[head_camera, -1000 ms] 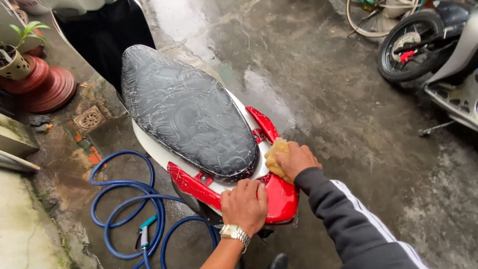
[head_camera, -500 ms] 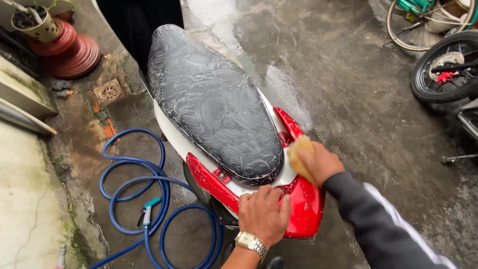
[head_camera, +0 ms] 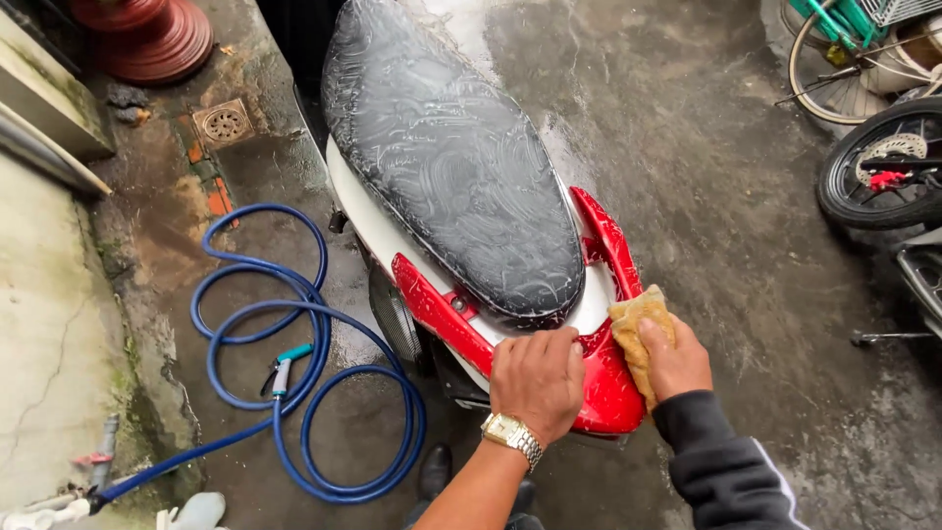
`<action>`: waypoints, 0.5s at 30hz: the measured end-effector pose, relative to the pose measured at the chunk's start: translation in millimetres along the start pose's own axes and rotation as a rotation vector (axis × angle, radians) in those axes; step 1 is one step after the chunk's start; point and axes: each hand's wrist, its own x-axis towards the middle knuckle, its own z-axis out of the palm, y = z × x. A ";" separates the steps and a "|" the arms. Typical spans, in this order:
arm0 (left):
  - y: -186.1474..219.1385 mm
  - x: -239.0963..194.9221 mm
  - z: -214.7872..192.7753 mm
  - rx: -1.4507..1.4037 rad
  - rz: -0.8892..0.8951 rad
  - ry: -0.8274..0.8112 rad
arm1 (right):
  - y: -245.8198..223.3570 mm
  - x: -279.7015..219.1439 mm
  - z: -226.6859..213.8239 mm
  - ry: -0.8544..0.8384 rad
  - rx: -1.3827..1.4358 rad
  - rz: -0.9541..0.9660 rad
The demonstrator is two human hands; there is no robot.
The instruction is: The person scrubs the seat and rear body panels of a red and white motorcycle using a yellow sponge. The person moves around the vehicle to clean different sections of the seat and the red plastic bodywork.
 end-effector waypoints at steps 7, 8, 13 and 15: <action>-2.3 -4.9 2.7 -0.065 0.005 0.176 | 32.6 -32.8 2.9 -0.003 -0.243 -0.166; -5.7 -9.1 9.2 -0.070 0.035 0.206 | 44.1 -14.6 4.9 0.008 -0.224 -0.109; -7.8 -27.0 -26.0 -0.327 -0.011 0.170 | 41.6 -46.2 16.9 0.125 -0.459 -0.324; -11.0 -48.4 -31.1 -0.287 -0.290 0.403 | 42.9 -78.8 21.4 0.301 -0.690 -0.587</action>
